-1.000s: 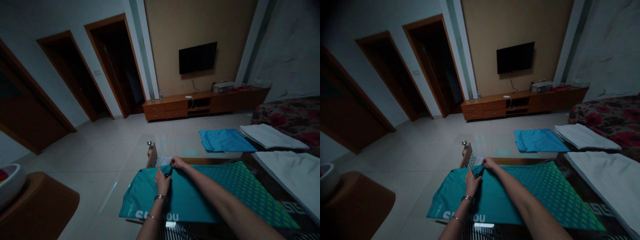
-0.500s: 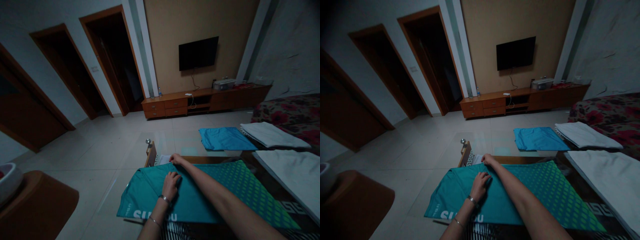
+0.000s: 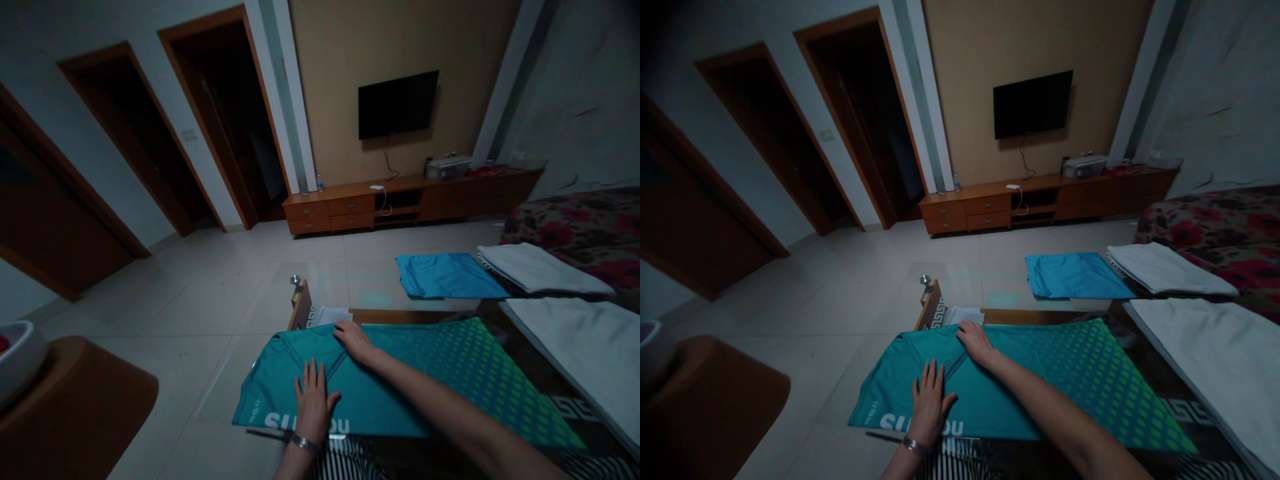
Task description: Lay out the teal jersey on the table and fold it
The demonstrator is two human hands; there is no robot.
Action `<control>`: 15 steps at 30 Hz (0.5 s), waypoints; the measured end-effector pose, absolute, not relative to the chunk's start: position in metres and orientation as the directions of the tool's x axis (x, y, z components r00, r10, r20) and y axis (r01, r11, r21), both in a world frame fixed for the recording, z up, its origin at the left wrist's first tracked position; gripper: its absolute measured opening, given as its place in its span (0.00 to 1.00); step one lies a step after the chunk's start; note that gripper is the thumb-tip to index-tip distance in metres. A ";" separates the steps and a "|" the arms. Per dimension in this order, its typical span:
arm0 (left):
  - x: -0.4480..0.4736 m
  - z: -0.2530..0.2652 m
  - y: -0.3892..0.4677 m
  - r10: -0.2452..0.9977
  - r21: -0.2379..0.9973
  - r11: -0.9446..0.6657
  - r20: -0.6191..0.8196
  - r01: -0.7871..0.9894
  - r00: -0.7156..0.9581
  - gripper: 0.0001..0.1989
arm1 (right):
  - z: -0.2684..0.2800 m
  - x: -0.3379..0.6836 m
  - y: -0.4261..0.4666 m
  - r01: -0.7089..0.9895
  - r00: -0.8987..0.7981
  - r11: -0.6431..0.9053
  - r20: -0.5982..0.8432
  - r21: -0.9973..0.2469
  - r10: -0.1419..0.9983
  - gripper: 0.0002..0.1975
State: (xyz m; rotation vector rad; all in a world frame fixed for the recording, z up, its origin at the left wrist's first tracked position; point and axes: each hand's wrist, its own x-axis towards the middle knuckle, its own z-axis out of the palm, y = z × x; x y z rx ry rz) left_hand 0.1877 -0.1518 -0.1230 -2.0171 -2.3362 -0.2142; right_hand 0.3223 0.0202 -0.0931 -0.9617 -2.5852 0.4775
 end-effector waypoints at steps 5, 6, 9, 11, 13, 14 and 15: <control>0.167 -0.115 -0.132 0.975 0.055 0.176 0.129 0.983 -0.181 0.24 | -0.102 0.328 0.009 0.572 -0.657 0.719 0.304 -0.395 0.690 0.19; 0.161 -0.110 -0.122 0.968 0.046 0.202 0.139 0.978 -0.207 0.24 | -0.103 0.326 0.004 0.576 -0.642 0.716 0.323 -0.394 0.695 0.20; 0.140 -0.099 -0.091 0.947 0.022 0.297 0.125 0.955 -0.297 0.24 | -0.107 0.324 -0.011 0.576 -0.636 0.723 0.347 -0.380 0.689 0.21; 0.127 -0.099 -0.075 0.936 0.014 0.347 0.061 0.938 -0.347 0.25 | -0.110 0.329 -0.016 0.584 -0.642 0.716 0.322 -0.383 0.696 0.20; 0.118 -0.101 -0.065 0.933 0.005 0.360 -0.001 0.933 -0.360 0.26 | -0.112 0.342 -0.014 0.596 -0.628 0.685 0.287 -0.420 0.723 0.20; 0.117 -0.101 -0.061 0.933 -0.003 0.361 -0.018 0.933 -0.361 0.26 | -0.113 0.351 -0.012 0.600 -0.609 0.662 0.280 -0.449 0.742 0.21; 0.118 -0.100 -0.058 0.934 -0.019 0.356 -0.018 0.934 -0.356 0.26 | -0.113 0.361 -0.010 0.603 -0.581 0.636 0.281 -0.481 0.764 0.22</control>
